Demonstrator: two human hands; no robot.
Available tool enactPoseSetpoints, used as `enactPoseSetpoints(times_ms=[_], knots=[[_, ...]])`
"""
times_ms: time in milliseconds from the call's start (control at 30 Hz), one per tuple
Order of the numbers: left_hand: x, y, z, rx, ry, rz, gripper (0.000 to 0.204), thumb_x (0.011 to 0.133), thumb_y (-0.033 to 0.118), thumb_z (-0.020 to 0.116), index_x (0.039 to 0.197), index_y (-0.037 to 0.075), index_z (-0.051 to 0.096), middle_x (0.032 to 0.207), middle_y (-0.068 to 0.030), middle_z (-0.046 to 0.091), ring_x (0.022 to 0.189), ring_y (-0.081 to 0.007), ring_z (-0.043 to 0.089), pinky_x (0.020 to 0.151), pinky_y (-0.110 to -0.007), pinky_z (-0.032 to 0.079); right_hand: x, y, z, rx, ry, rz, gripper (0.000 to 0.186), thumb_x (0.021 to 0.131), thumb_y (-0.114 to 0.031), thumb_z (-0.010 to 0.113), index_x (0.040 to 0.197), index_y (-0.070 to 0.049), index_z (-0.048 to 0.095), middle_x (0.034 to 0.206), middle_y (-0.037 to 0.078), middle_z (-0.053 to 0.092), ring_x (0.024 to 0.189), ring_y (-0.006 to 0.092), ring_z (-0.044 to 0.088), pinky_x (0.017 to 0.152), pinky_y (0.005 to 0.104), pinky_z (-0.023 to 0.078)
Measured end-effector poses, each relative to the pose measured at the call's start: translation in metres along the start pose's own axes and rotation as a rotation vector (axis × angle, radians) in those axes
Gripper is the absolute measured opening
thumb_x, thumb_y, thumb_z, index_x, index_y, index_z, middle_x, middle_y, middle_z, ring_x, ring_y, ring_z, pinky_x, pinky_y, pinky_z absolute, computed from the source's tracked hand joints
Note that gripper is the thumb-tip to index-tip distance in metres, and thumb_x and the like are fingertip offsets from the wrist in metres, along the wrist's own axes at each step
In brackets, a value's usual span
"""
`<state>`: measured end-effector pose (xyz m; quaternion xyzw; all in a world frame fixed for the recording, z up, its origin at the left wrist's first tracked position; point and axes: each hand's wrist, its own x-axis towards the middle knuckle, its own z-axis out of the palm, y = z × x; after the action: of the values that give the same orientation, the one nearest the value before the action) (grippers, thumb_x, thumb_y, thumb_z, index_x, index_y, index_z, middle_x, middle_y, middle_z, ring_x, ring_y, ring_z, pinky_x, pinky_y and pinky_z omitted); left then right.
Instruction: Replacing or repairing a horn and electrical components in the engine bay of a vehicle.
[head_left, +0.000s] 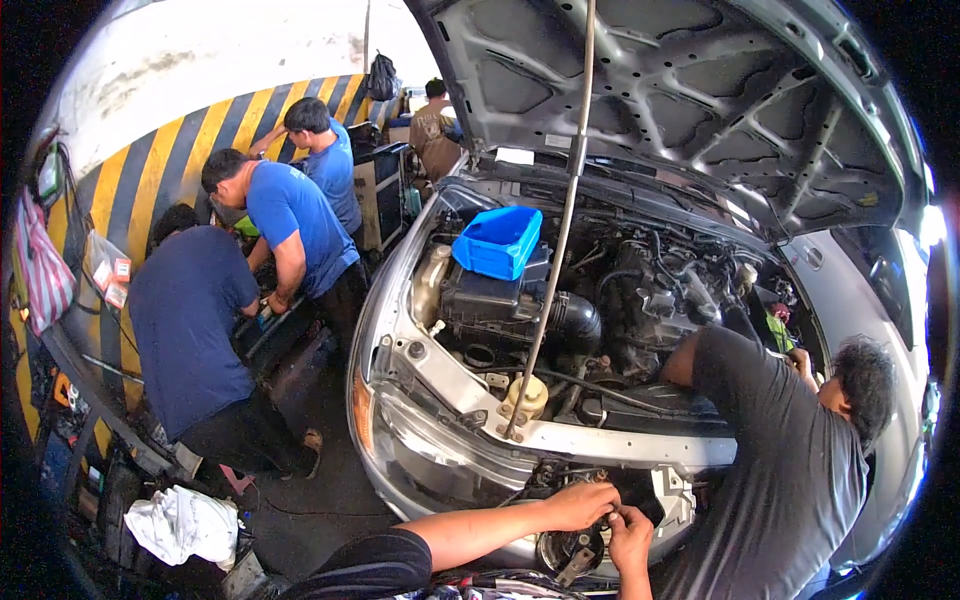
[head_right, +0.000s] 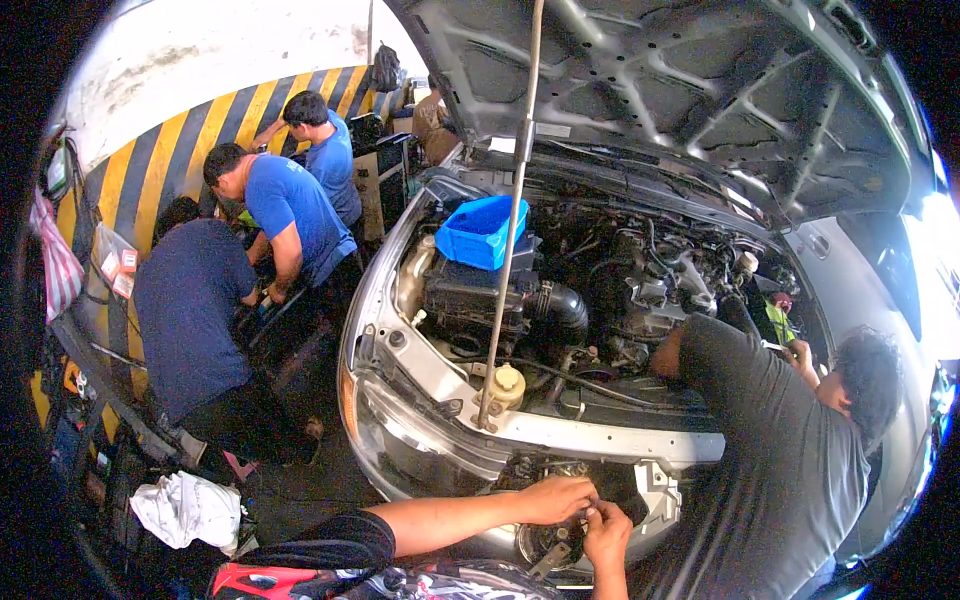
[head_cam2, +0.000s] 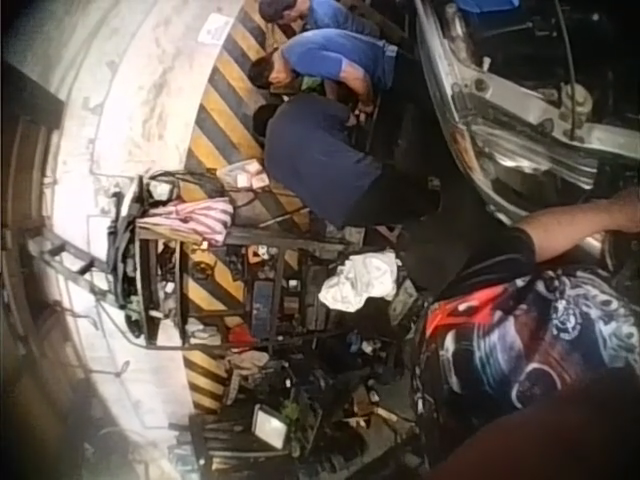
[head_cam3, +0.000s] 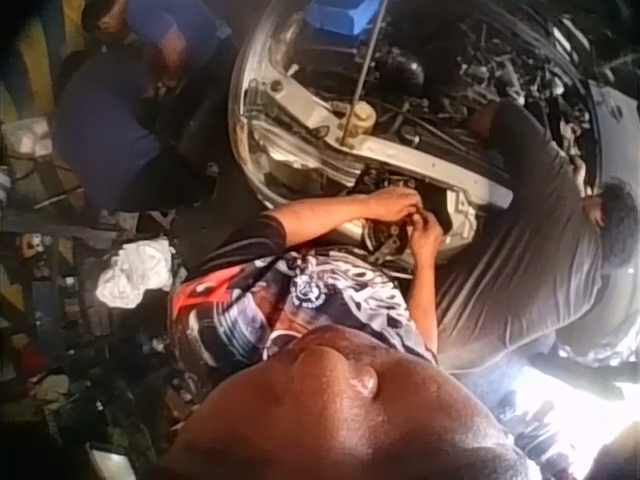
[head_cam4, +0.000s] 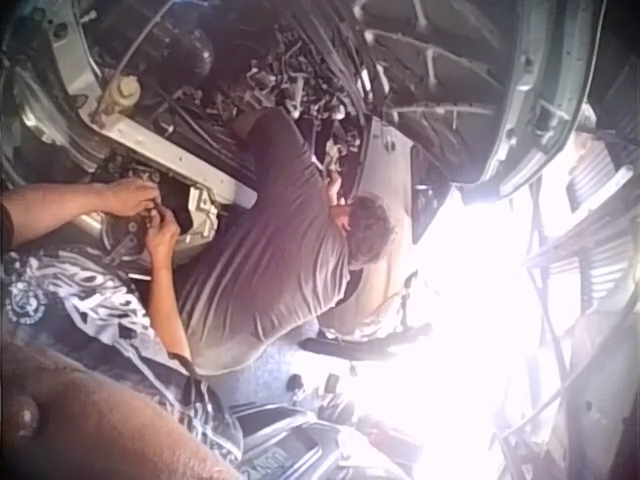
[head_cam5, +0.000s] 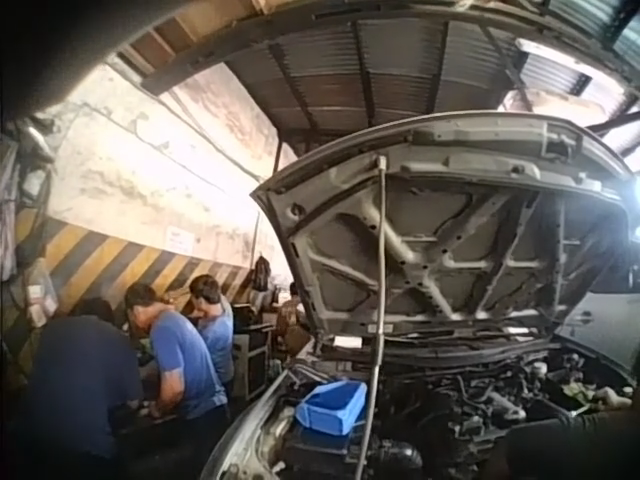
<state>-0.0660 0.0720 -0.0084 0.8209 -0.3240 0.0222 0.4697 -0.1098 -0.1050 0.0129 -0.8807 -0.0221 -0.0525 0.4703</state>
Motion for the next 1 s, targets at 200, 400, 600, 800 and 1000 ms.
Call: enactPoseSetpoints(times_ms=[200, 400, 600, 800, 1000], knots=[[0.001, -0.006, 0.007, -0.005, 0.053, 0.09, 0.016, 0.096, 0.014, 0.06, 0.107, 0.001, 0.057, 0.096, -0.0189, 0.06, 0.092, -0.0433, 0.062, 0.08, -0.051, 0.05, 0.0, 0.005, 0.001, 0.0, 0.004, -0.002, 0.021, 0.09, -0.01, 0.064, 0.1, 0.007, 0.072, 0.085, 0.024, 0.072, 0.081, 0.0342, 0.072, 0.077, 0.0404, 0.054], [0.001, -0.002, 0.013, 0.047, 0.057, -0.008, 0.018, 0.089, 0.013, 0.06, 0.098, -0.001, 0.054, 0.093, -0.0206, 0.058, 0.09, -0.0447, 0.062, 0.077, -0.051, 0.051, -0.008, 0.019, 0.003, 0.024, -0.006, 0.01, 0.02, 0.091, -0.013, 0.063, 0.096, 0.006, 0.07, 0.081, 0.022, 0.07, 0.077, 0.0341, 0.07, 0.075, 0.0416, 0.053], [0.011, 0.003, 0.011, 0.028, 0.078, -0.006, 0.016, 0.091, 0.017, 0.06, 0.098, 0.002, 0.061, 0.099, -0.0198, 0.063, 0.092, -0.0437, 0.063, 0.081, -0.051, 0.052, -0.01, 0.038, 0.001, 0.059, 0.03, -0.013, 0.02, 0.093, -0.014, 0.063, 0.098, 0.004, 0.069, 0.087, 0.019, 0.071, 0.084, 0.0299, 0.069, 0.079, 0.0405, 0.052], [0.01, -0.002, -0.001, -0.2, 0.178, -0.253, 0.018, 0.092, 0.013, 0.068, 0.105, 0.0, 0.069, 0.096, -0.0113, 0.07, 0.082, -0.0183, 0.067, 0.075, -0.035, 0.055, 0.006, 0.019, 0.008, 0.08, 0.035, 0.073, 0.022, 0.094, -0.018, 0.065, 0.101, 0.003, 0.07, 0.091, 0.02, 0.072, 0.087, 0.0295, 0.07, 0.079, 0.0389, 0.052], [0.014, 0.001, 0.008, -0.218, 0.114, -0.256, 0.018, 0.091, 0.008, 0.069, 0.107, -0.001, 0.07, 0.099, -0.0143, 0.072, 0.085, -0.0218, 0.072, 0.077, -0.033, 0.056, 0.003, 0.018, 0.002, 0.157, 0.048, 0.177, 0.025, 0.094, -0.02, 0.066, 0.102, 0.004, 0.07, 0.086, 0.022, 0.071, 0.08, 0.0284, 0.07, 0.076, 0.039, 0.052]])
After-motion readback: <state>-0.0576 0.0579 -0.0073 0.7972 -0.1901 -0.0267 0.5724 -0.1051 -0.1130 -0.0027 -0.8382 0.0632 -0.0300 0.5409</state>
